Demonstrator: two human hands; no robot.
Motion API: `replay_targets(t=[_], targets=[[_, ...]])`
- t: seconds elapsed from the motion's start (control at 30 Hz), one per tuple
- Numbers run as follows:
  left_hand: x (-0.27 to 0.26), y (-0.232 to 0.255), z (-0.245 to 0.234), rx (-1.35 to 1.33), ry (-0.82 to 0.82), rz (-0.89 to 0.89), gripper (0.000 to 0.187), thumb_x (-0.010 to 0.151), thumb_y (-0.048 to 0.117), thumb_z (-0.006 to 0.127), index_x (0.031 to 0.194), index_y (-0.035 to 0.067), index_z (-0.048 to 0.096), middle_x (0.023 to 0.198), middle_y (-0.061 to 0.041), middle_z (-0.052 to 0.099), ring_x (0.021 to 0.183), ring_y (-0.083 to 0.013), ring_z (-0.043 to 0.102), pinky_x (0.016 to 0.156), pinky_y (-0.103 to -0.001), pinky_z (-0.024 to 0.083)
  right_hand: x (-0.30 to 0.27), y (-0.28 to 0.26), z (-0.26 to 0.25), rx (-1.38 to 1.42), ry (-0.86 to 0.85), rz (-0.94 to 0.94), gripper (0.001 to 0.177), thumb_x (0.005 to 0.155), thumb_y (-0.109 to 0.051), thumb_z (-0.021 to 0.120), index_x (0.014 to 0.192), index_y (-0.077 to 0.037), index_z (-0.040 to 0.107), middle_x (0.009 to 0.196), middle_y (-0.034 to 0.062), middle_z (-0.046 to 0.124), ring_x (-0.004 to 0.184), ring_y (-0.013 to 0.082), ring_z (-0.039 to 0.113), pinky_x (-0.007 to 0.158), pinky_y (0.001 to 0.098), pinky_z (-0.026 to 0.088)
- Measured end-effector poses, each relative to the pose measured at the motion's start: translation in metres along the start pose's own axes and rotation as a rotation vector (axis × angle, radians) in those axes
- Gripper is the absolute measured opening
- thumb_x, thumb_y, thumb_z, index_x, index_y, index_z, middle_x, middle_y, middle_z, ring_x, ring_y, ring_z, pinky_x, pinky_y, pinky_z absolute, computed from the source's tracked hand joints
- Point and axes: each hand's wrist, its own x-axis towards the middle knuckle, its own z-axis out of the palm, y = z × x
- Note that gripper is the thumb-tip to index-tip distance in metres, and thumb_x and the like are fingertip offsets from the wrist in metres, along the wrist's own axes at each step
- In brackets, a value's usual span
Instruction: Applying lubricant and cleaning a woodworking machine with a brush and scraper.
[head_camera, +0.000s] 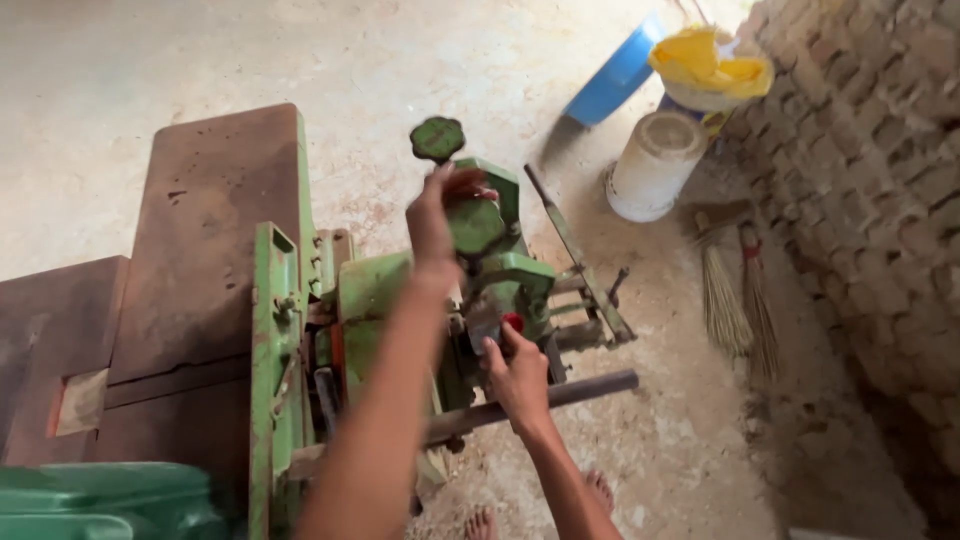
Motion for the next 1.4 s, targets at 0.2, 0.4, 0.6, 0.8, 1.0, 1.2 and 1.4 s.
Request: replay_targets(t=[0.2, 0.4, 0.6, 0.8, 1.0, 1.2, 1.4], targets=[[0.026, 0.034, 0.003, 0.438, -0.745, -0.555, 0.051, 0.091, 0.043, 0.052, 0.084, 0.000, 0.078, 0.084, -0.017, 0.078, 0.080, -0.0273, 0.077, 0.078, -0.038, 0.064, -0.003, -0.001, 0.000, 0.068, 0.026, -0.074, 0.035, 0.094, -0.019, 0.069, 0.125, -0.003, 0.069, 0.074, 0.0133, 0.077, 0.063, 0.0174, 0.075, 0.059, 0.0343, 0.057], [0.000, -0.005, 0.000, 0.296, -0.206, -0.129, 0.037, 0.092, 0.036, 0.064, 0.069, 0.008, 0.066, 0.075, -0.012, 0.069, 0.072, -0.0300, 0.074, 0.069, -0.047, 0.068, -0.003, 0.004, 0.007, 0.153, 0.097, -0.156, 0.044, 0.093, -0.019, 0.068, 0.135, -0.005, 0.064, 0.078, 0.0138, 0.078, 0.068, 0.0181, 0.078, 0.062, 0.0325, 0.058], [0.033, -0.028, -0.025, 0.391, -0.124, 0.248, 0.044, 0.105, 0.030, 0.066, 0.070, 0.003, 0.062, 0.078, -0.012, 0.071, 0.073, -0.0203, 0.068, 0.078, -0.042, 0.061, 0.012, 0.030, 0.031, 0.076, -0.173, -0.399, 0.040, 0.091, -0.019, 0.077, 0.126, -0.001, 0.072, 0.089, 0.0165, 0.077, 0.077, 0.0163, 0.078, 0.066, 0.0335, 0.060], [0.062, 0.006, -0.015, 0.278, -0.656, -0.277, 0.038, 0.099, 0.028, 0.071, 0.072, 0.007, 0.055, 0.078, -0.008, 0.061, 0.072, -0.0243, 0.069, 0.074, -0.042, 0.066, -0.010, -0.028, 0.011, 0.308, 0.040, 0.155, 0.037, 0.098, -0.024, 0.065, 0.131, -0.008, 0.069, 0.072, 0.0124, 0.076, 0.057, 0.0184, 0.067, 0.053, 0.0369, 0.053], [0.071, 0.022, 0.007, 0.764, -1.011, -0.564, 0.036, 0.097, 0.033, 0.072, 0.082, 0.001, 0.066, 0.073, -0.010, 0.070, 0.065, -0.0229, 0.072, 0.063, -0.037, 0.064, -0.014, -0.007, -0.004, 0.362, 0.230, 0.245, 0.029, 0.103, -0.023, 0.058, 0.129, -0.012, 0.068, 0.076, 0.0060, 0.075, 0.056, 0.0138, 0.067, 0.052, 0.0315, 0.054], [0.007, 0.026, 0.022, 1.994, -0.451, 0.262, 0.065, 0.096, 0.070, 0.044, 0.126, 0.018, 0.066, 0.100, -0.020, 0.067, 0.071, -0.0324, 0.071, 0.057, -0.051, 0.061, -0.022, 0.034, -0.118, -0.284, 0.077, -0.023, 0.062, 0.085, -0.019, 0.071, 0.145, -0.018, 0.053, 0.091, 0.0162, 0.076, 0.077, 0.0283, 0.073, 0.071, 0.0466, 0.058], [0.008, 0.007, -0.019, 1.606, -0.774, 1.104, 0.041, 0.095, 0.044, 0.051, 0.113, 0.015, 0.074, 0.104, -0.018, 0.069, 0.079, -0.0352, 0.072, 0.061, -0.047, 0.059, -0.025, -0.008, -0.149, -0.633, -0.145, -0.093, 0.033, 0.092, -0.017, 0.072, 0.124, -0.022, 0.071, 0.102, 0.0142, 0.078, 0.089, 0.0307, 0.074, 0.076, 0.0447, 0.058]])
